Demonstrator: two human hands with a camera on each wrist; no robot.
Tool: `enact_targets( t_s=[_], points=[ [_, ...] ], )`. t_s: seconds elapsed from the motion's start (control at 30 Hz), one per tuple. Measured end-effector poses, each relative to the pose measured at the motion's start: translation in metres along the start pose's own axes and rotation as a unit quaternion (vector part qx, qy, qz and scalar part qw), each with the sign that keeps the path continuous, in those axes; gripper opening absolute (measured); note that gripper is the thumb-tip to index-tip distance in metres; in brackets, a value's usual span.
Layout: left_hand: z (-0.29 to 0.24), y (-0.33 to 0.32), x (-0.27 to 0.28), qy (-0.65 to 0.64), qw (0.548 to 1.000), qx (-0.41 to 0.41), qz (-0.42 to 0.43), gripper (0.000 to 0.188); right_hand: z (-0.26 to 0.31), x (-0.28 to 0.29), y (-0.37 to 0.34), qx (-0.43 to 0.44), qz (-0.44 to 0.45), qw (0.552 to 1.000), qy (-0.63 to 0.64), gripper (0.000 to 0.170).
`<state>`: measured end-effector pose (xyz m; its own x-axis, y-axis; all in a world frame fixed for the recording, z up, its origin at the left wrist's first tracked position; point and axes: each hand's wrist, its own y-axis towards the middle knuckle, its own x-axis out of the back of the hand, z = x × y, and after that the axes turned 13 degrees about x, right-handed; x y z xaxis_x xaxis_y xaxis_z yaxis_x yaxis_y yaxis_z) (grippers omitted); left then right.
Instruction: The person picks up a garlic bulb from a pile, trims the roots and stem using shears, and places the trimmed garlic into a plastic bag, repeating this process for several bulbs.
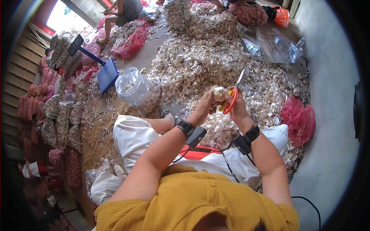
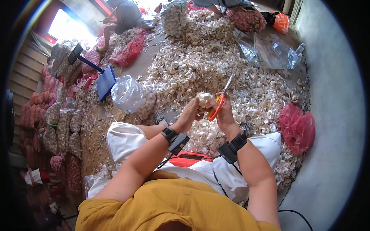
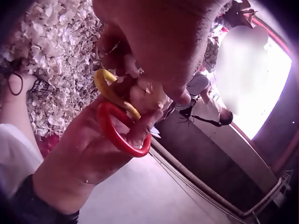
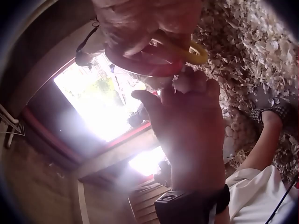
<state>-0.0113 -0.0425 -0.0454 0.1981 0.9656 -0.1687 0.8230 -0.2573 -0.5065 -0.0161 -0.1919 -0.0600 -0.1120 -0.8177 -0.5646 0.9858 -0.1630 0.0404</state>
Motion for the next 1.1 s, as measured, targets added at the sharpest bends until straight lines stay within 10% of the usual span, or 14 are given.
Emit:
enact_targets(
  t_s=[0.2,0.5,0.7,0.77,0.9,1.03,1.1],
  points=[
    [0.002,0.005,0.001,0.205,0.958,-0.118,-0.162,0.044,0.011,-0.008,-0.006,-0.042,0.072,0.997,-0.002,0.033],
    [0.004,0.002,0.009,-0.034,0.999,-0.014,-0.004,0.017,0.019,-0.011,-0.007,-0.079,0.107,0.991,0.019,0.032],
    [0.058,0.041,0.041,0.305,0.939,-0.144,-0.071,0.034,0.018,-0.006,-0.003,-0.071,0.085,0.992,0.057,0.033],
    [0.009,0.003,0.018,-0.017,0.998,0.057,-0.023,0.041,0.007,0.001,-0.003,-0.019,0.080,0.996,0.043,0.032],
    [0.001,0.004,0.005,0.054,0.998,0.006,0.026,0.028,0.009,-0.011,-0.010,-0.071,0.039,0.994,-0.067,0.028],
    [0.015,0.018,0.005,0.220,0.938,-0.229,-0.137,0.033,-0.001,-0.001,-0.002,-0.107,0.042,0.991,-0.069,0.031],
    [0.016,0.015,0.007,0.246,0.940,-0.191,-0.139,0.036,0.004,-0.003,-0.005,-0.103,0.064,0.990,-0.070,0.033]
  ],
)
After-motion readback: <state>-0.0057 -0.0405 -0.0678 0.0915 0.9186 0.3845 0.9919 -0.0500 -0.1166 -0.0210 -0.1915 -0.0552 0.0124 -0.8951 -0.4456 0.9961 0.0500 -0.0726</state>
